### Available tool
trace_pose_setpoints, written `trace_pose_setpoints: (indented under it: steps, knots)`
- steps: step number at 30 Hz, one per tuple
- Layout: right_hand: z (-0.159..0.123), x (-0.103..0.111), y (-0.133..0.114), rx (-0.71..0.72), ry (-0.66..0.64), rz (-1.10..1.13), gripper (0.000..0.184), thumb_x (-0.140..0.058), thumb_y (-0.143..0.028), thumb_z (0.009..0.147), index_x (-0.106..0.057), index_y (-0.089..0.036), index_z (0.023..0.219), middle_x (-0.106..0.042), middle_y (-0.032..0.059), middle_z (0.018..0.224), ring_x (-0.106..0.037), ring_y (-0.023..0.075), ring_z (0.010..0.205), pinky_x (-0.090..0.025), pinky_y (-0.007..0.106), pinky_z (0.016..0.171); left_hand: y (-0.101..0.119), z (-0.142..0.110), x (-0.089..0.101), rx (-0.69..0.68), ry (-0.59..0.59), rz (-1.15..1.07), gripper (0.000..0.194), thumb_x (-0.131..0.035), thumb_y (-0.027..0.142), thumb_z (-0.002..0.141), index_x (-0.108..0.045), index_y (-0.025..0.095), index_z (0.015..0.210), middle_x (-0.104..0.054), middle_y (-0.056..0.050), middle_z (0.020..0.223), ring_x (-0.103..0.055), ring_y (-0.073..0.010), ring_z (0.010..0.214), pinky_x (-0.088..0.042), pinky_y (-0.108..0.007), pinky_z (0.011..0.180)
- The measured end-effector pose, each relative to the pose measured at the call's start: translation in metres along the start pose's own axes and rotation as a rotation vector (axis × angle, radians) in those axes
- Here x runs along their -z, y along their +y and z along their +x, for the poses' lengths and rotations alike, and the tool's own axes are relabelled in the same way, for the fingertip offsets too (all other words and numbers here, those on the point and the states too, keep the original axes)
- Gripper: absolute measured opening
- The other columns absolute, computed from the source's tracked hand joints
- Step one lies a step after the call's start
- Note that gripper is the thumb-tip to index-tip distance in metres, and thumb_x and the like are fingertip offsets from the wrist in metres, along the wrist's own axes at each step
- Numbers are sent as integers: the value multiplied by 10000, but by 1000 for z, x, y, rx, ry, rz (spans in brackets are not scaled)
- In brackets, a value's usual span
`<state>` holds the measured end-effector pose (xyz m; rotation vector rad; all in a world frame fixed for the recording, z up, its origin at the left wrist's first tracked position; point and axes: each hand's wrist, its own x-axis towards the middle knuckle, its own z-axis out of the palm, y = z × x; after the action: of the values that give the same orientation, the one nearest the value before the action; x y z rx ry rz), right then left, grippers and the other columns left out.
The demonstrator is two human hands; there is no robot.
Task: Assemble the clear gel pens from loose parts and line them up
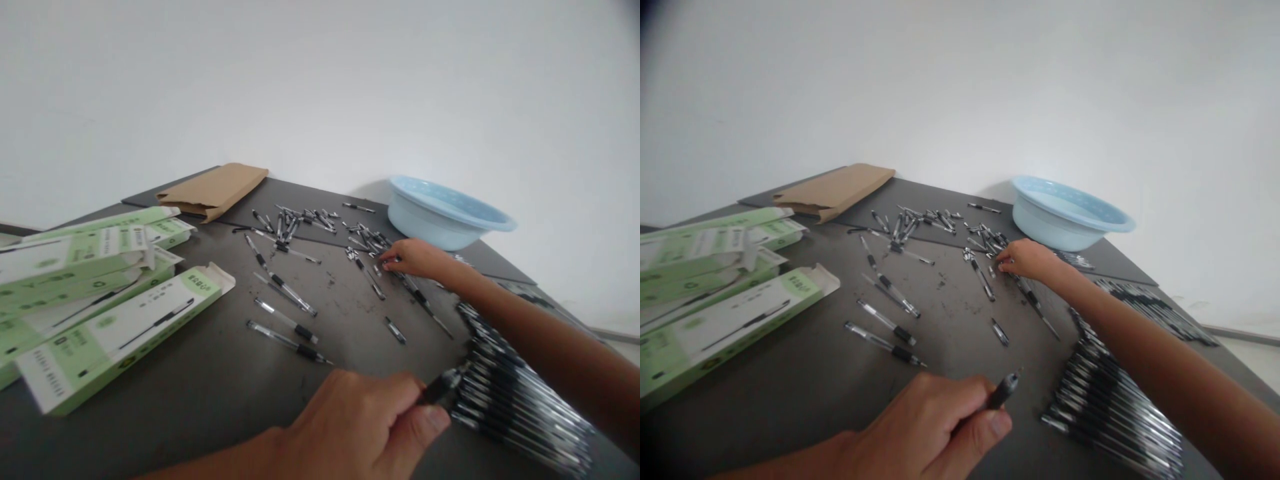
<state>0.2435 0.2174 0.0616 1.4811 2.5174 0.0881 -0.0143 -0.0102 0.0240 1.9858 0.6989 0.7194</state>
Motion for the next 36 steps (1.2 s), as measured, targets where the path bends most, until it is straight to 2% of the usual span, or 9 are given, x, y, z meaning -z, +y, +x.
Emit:
trace_pose_setpoints:
  steps: [9, 14, 18, 21, 23, 25, 29, 32, 36]
  knots:
    - [5, -2, 1, 20, -21, 25, 316, -660, -310, 914, -838, -276, 1174, -842, 41, 1107, -778, 253, 1016, -562, 303, 887, -1, 0, 0, -2, -7, -4, 350, -463, 466, 1087, -455, 237, 823, -447, 64, 629, -486, -109, 545, -210, -282, 517]
    - [2, 2, -6, 32, 40, 58, 237, -682, -265, 875, -864, -254, 1028, -846, 55, 1049, -775, 253, 962, -551, 307, 867, -2, -1, -2, 9, 5, 6, 354, -466, 469, 1085, -451, 238, 817, -463, 60, 636, -484, -112, 546, -188, -291, 514]
    - [-14, 16, -18, 19, 144, 131, 219, -676, -294, 875, -851, -227, 989, -837, 68, 1024, -760, 247, 904, -533, 311, 822, 1, -3, -3, 87, 7, 22, 386, -447, 499, 1094, -467, 238, 811, -496, 54, 654, -522, -122, 584, -228, -288, 535]
    - [-46, 27, -32, -60, 252, 211, 230, -654, -335, 897, -815, -213, 1007, -816, 48, 925, -717, 203, 759, -508, 303, 739, 3, -4, -2, 101, 7, 17, 390, -419, 493, 1111, -474, 241, 819, -487, 52, 671, -528, -128, 611, -276, -284, 574]
    - [-76, 31, -45, -122, 301, 335, 222, -648, -380, 915, -773, -218, 1002, -764, 17, 788, -644, 166, 644, -463, 280, 627, 4, -3, -1, 89, -4, 4, 393, -406, 493, 1117, -465, 240, 821, -473, 54, 675, -518, -127, 608, -291, -283, 584]
    - [-110, 34, -61, -147, 307, 720, 168, -671, -375, 913, -714, -213, 926, -721, 2, 751, -568, 136, 606, -407, 255, 554, 3, -2, 0, 81, -12, -2, 386, -406, 483, 1118, -463, 238, 825, -471, 56, 679, -519, -127, 613, -291, -284, 589]
    - [-166, 31, -92, -112, 139, 1222, 276, -578, -429, 1025, -640, -203, 879, -690, -7, 788, -394, 74, 516, -304, 229, 471, 1, 1, 0, 72, 3, 12, 395, -407, 466, 1120, -468, 229, 809, -461, 64, 663, -509, -121, 608, -278, -282, 584]
    - [-185, 24, -104, -57, 82, 1414, 305, -627, -481, 1019, -678, -204, 903, -636, -22, 778, -363, 61, 511, -254, 221, 442, 0, 2, 0, 85, -8, 30, 397, -411, 459, 1120, -500, 223, 814, -457, 73, 652, -503, -113, 587, -291, -268, 578]
    - [-186, 11, -108, -47, 114, 1640, 284, -721, -494, 963, -772, -215, 968, -542, -41, 719, -328, 52, 513, -222, 216, 442, 1, 3, 1, 112, -39, 44, 378, -402, 465, 1120, -590, 218, 904, -511, 71, 682, -559, -119, 614, -349, -249, 602]
